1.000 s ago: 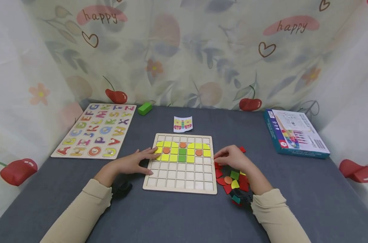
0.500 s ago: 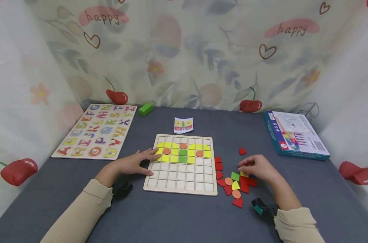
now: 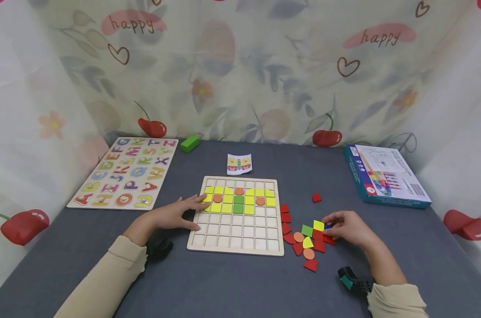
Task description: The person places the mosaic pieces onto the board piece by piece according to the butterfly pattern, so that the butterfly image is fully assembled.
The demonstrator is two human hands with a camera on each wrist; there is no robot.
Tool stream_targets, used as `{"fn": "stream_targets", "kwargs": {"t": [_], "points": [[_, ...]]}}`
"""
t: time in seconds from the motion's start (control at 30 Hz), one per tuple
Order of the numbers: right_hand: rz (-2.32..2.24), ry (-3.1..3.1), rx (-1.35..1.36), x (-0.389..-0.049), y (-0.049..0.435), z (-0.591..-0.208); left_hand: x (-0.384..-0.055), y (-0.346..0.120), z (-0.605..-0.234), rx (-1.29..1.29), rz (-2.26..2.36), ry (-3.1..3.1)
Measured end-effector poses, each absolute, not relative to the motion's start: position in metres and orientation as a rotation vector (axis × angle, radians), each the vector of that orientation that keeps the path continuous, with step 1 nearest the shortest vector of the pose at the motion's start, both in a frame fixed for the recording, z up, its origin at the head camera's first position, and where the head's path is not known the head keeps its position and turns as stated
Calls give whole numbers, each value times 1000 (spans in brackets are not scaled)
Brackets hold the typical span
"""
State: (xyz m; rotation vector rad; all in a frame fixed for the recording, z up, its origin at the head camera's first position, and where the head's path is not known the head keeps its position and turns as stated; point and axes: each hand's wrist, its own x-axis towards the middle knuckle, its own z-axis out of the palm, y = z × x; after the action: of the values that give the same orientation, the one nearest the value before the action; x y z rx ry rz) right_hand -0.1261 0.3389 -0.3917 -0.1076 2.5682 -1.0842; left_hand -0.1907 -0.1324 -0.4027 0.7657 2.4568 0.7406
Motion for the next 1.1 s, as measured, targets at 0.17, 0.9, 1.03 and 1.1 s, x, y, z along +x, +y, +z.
{"fn": "stream_targets", "kwargs": {"t": [0.17,0.9,1.03,1.1], "points": [[-1098,2574,-115,-128,338,-393,-192,-133,-404,783,743,2458],[-1179,2557,-147,-155,308,-381,-191,-132,-402,783,737,2459],[-1187,2548,-155,-161,297,-383,-192,-132,-403,802,736,2458],[-1204,2532,-170,-164,291,-383,-192,-132,-403,801,734,2459]]}}
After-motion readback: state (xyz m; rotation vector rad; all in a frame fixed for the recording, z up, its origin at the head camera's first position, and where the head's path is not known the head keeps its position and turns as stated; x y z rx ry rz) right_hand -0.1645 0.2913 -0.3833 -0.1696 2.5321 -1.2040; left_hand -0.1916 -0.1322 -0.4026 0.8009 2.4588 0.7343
